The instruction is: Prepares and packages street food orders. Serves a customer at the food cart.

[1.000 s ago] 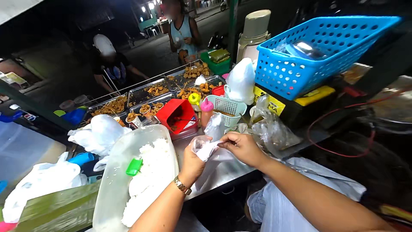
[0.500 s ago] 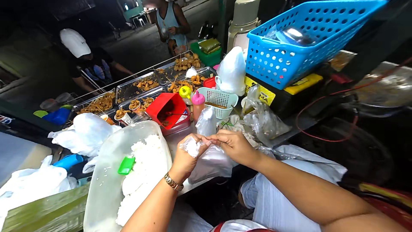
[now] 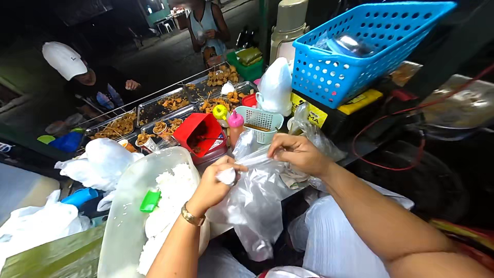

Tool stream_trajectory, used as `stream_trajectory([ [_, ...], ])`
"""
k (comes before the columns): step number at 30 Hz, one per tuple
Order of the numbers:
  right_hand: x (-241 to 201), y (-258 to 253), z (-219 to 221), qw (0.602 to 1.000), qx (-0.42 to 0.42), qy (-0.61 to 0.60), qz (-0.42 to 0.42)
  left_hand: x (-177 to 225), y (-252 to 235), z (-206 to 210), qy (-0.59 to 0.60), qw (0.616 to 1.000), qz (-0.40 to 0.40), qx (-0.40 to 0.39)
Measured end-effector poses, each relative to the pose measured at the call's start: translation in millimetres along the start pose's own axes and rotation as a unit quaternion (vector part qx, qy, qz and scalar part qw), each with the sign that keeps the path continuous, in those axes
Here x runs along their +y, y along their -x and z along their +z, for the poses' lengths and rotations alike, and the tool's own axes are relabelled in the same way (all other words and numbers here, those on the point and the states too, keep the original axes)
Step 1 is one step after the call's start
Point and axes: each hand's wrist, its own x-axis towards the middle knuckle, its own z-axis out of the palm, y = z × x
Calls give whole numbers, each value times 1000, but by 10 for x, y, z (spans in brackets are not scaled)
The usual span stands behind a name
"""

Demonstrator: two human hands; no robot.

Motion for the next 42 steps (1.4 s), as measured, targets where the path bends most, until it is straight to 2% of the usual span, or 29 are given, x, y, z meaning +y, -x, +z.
stream_trajectory([
  [1, -56, -64, -9, 990, -5, 142, -11, 33, -55, 42, -91, 995, -33, 2],
  [2, -98, -142, 7, 971, -7, 240, -12, 50, -118, 97, -131, 989, -74, -2],
  [4, -108, -319, 48, 952, -14, 305, 33, 3, -246, 183, -78, 982, -172, -4],
  [6, 63, -494, 80, 959, -30, 248, 131, -76, -326, 266, 54, 960, -274, 20],
  [8, 537, -560, 177, 954, -31, 158, 255, -167, -364, 390, 111, 915, -384, 48],
  [10, 1068, -451, 344, 907, -26, 67, 416, -358, -382, 443, 95, 884, -458, 6],
  [11, 1255, -368, 433, 890, 4, 15, 456, -422, -393, 452, 75, 875, -478, -10],
  [13, 1339, -311, 503, 873, 45, -67, 480, -454, -410, 427, 35, 875, -484, -4],
  [16, 1143, -359, 340, 883, 20, -65, 465, -464, -331, 299, -36, 906, -418, 50],
  [18, 917, -424, 115, 898, 18, 6, 439, -479, -268, 213, -34, 935, -341, 86],
  [19, 782, -446, 20, 914, 37, 65, 398, -443, -251, 195, -9, 947, -302, 108],
  [21, 505, -449, -78, 941, 130, 159, 271, -320, -237, 196, 59, 963, -223, 140],
  [23, 202, -394, -14, 961, 178, 173, 123, -201, -225, 231, 112, 971, -143, 153],
  [25, -40, -292, 129, 986, 78, 133, 60, -118, -209, 275, 142, 974, -90, 155],
  [27, -86, -154, 309, 986, -30, 158, 47, -72, -178, 305, 174, 971, -69, 147],
  [28, -54, -75, 377, 982, -37, 182, 25, -64, -159, 301, 191, 971, -64, 130],
  [31, 43, 67, 405, 976, -13, 214, -23, -75, -137, 288, 218, 970, -71, 78],
  [35, 42, 118, 412, 980, -8, 199, -1, -111, -125, 343, 206, 972, -69, 93],
  [38, 109, 122, 399, 985, 39, 163, -32, -92, -119, 359, 228, 965, -81, 104],
  [42, 130, 141, 363, 990, 53, 130, -32, -38, -83, 364, 291, 949, -106, 68],
])
